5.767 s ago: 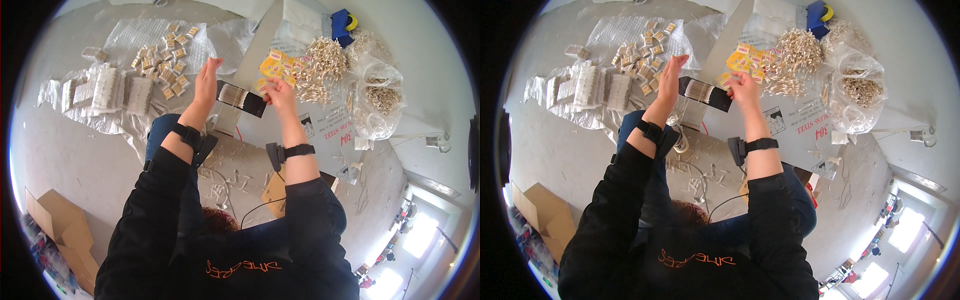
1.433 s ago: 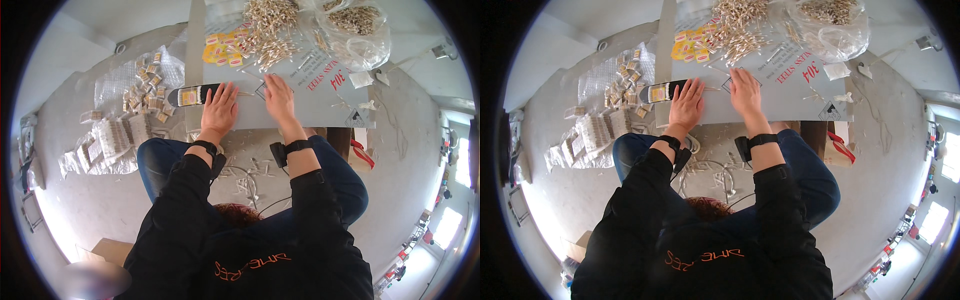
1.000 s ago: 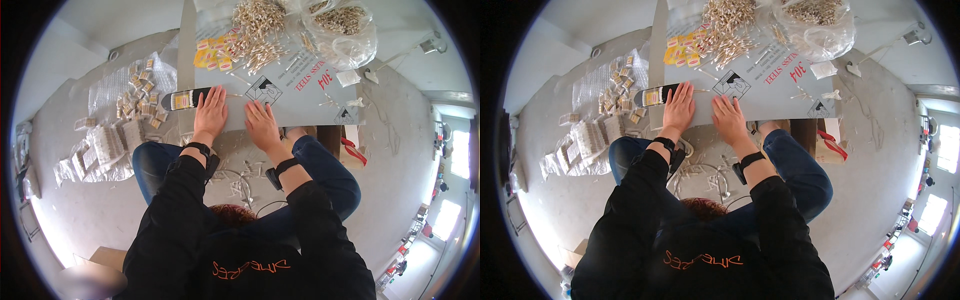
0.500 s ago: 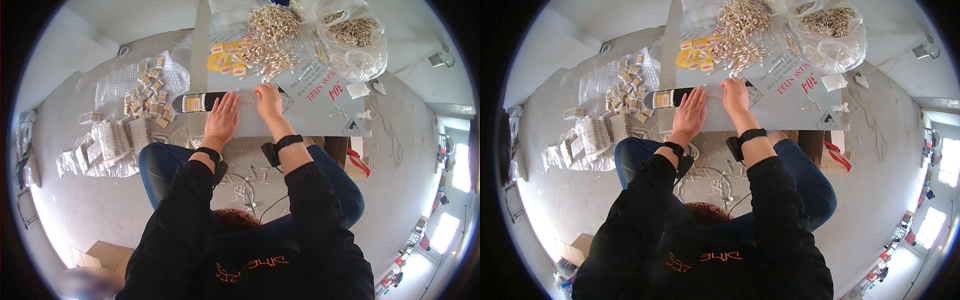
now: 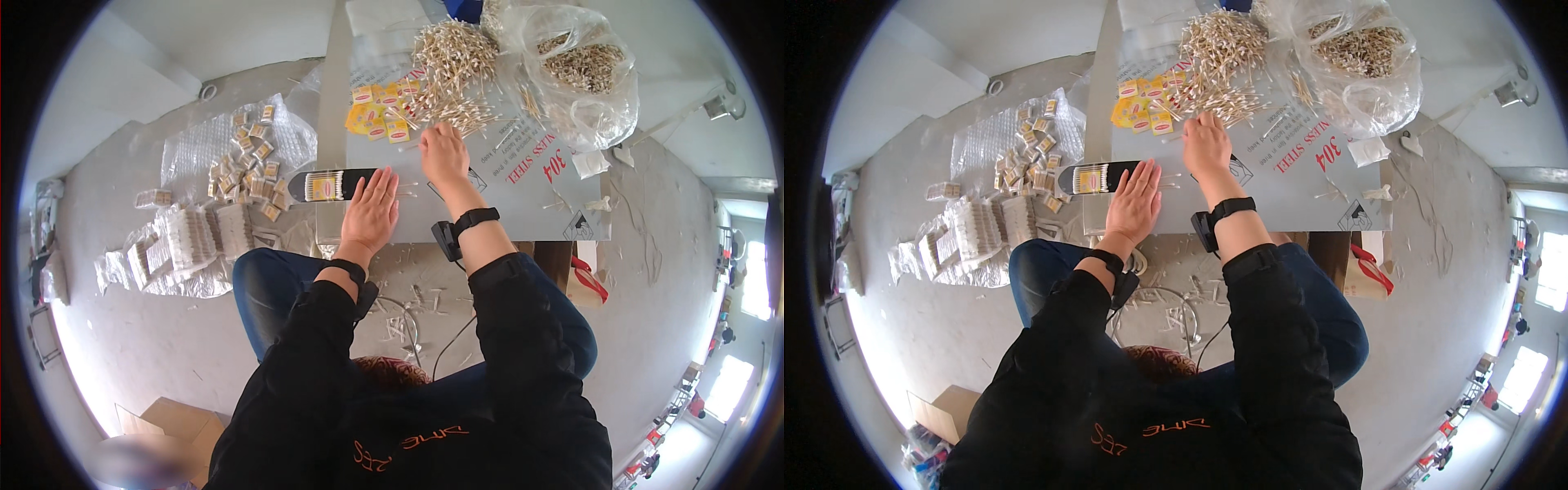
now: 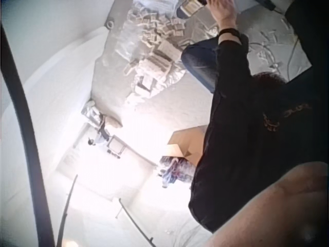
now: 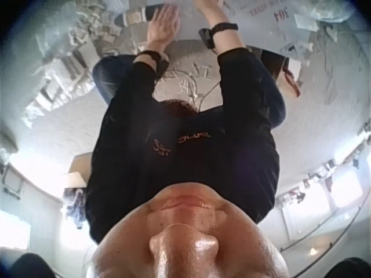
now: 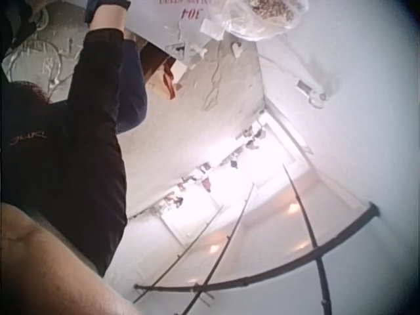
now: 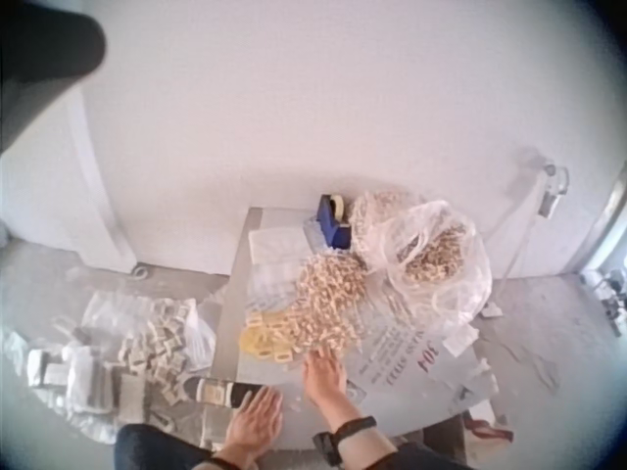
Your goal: Organize and package cotton swabs into small plastic bags.
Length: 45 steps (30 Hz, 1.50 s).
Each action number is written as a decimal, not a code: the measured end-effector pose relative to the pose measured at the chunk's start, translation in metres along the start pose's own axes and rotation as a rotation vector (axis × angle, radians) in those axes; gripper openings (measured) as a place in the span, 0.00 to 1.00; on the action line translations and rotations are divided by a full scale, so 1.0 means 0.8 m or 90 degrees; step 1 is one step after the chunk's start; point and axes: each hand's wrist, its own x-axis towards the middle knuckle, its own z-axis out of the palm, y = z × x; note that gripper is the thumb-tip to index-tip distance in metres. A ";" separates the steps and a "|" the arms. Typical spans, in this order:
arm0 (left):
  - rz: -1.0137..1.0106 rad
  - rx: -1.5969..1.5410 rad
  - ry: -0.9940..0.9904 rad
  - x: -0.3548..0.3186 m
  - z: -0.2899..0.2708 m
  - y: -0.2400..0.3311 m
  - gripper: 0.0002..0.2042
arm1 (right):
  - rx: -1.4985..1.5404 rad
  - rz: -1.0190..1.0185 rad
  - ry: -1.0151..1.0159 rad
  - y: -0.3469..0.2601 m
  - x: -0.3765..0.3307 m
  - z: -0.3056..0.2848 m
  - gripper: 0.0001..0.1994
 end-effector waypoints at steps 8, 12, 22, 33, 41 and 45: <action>0.003 -0.014 0.019 -0.001 -0.003 -0.002 0.26 | 0.039 -0.088 -0.096 -0.021 -0.060 -0.003 0.01; -0.002 -0.004 0.009 -0.001 -0.002 -0.004 0.26 | 0.111 -0.083 -0.041 -0.022 -0.058 0.001 0.05; -0.007 -0.007 0.015 0.000 -0.001 -0.001 0.26 | 0.017 -0.018 0.052 -0.012 0.036 0.003 0.10; -0.019 -0.031 0.007 -0.002 -0.003 -0.002 0.26 | -0.128 0.130 0.000 0.031 0.037 -0.002 0.07; -0.024 -0.029 0.016 0.002 -0.004 -0.002 0.26 | -0.032 0.130 -0.092 -0.015 0.038 -0.008 0.17; -0.028 -0.051 0.015 0.002 -0.003 0.000 0.26 | -0.038 0.208 -0.155 -0.039 0.036 0.004 0.22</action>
